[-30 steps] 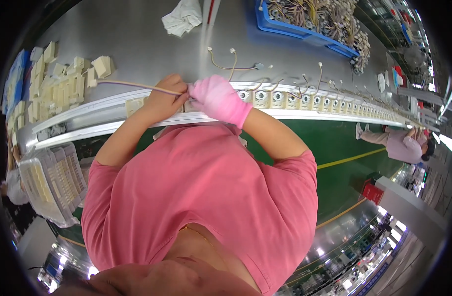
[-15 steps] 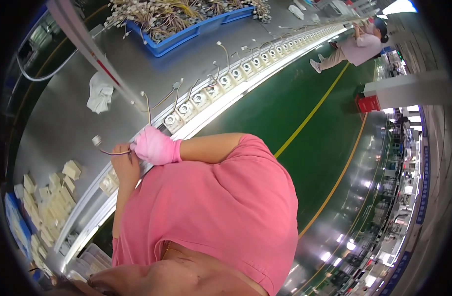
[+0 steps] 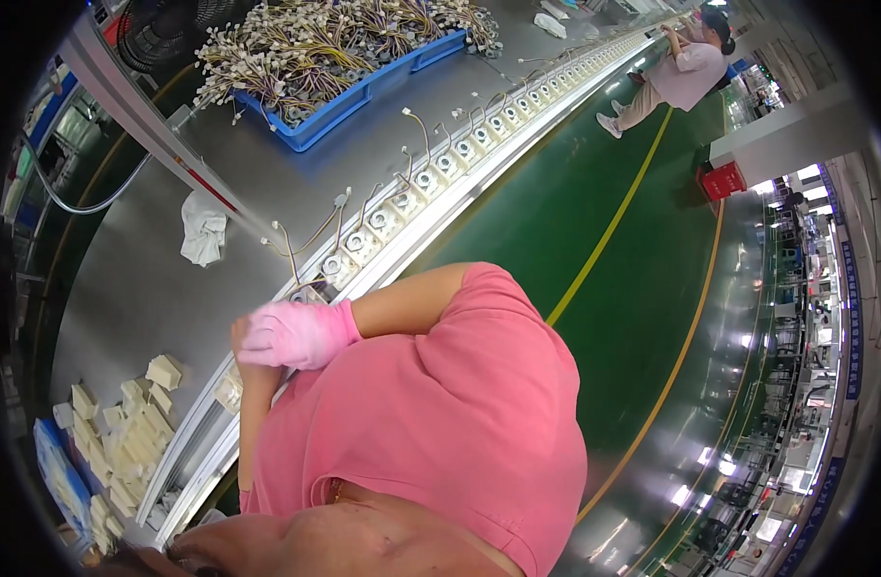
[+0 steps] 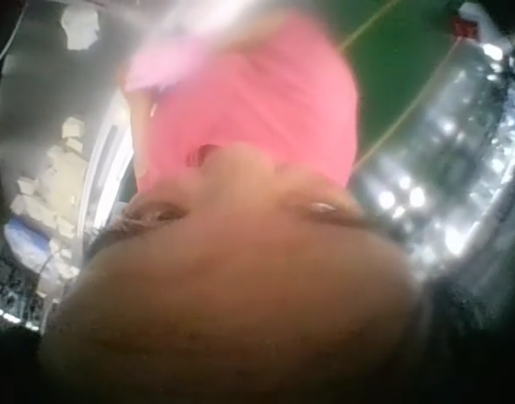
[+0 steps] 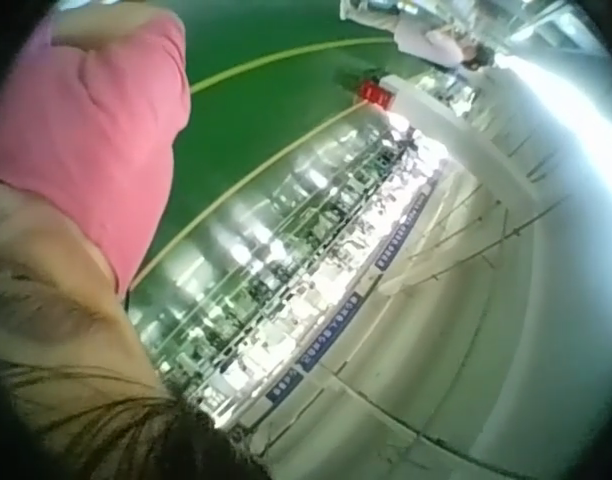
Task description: The person connects electrical wires into plastic housing components by hand on an assembly line, joining the wires with connectors.
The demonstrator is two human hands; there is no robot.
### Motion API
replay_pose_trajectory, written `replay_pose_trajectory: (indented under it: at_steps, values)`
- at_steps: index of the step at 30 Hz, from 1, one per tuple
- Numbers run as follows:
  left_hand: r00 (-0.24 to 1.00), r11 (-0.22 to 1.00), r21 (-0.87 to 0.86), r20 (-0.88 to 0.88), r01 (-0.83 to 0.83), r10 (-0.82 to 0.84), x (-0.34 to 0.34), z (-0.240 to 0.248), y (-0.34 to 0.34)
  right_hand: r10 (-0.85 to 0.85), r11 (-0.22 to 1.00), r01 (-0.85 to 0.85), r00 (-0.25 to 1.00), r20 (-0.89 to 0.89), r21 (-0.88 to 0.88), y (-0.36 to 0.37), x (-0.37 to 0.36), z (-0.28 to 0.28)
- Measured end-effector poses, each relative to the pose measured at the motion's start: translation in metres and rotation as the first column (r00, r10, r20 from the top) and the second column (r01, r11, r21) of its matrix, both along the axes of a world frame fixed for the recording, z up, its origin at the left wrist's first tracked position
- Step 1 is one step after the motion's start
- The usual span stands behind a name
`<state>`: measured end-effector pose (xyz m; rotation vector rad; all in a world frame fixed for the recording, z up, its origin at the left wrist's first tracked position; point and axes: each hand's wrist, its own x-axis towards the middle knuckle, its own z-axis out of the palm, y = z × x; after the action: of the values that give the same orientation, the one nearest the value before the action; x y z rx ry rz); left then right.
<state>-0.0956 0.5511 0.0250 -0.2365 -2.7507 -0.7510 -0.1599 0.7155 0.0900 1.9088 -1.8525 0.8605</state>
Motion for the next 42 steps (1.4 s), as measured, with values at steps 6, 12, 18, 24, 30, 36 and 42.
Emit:
replay_pose_trajectory:
  at_steps: [6,12,18,24,30,36,42]
  values:
    - [0.999,0.999,0.005,0.019,-0.036,0.036,-0.002,0.013,0.011,-0.046,0.81,0.12,0.989,-0.141,0.575,-0.01,-0.055,-0.001]
    - [0.997,0.997,-0.021,-0.028,-0.074,0.073,0.001,0.011,0.011,-0.123,0.821,0.016,0.981,0.149,0.571,-0.007,-0.049,-0.013]
    - [0.997,0.994,0.093,-0.033,-0.062,0.065,-0.001,0.013,0.011,-0.257,0.64,0.057,0.956,0.144,0.766,-0.001,-0.045,-0.012]
    - [0.993,0.989,0.103,-0.031,-0.107,0.111,-0.004,0.012,0.015,-0.176,0.528,0.146,0.983,-0.06,0.837,-0.017,-0.049,-0.007]
    - [0.992,0.988,0.084,-0.008,-0.127,0.129,-0.003,0.006,0.01,-0.425,0.426,-0.034,0.875,0.233,0.904,-0.036,-0.05,0.001]
    - [0.979,0.975,0.092,0.02,-0.203,0.202,-0.003,0.01,0.015,-0.183,0.784,0.185,0.981,-0.064,0.593,-0.022,-0.02,-0.014]
    - [0.931,0.92,0.151,0.115,-0.362,0.348,-0.005,0.017,0.025,-0.073,0.845,0.091,0.996,-0.055,0.526,-0.026,-0.049,-0.002]
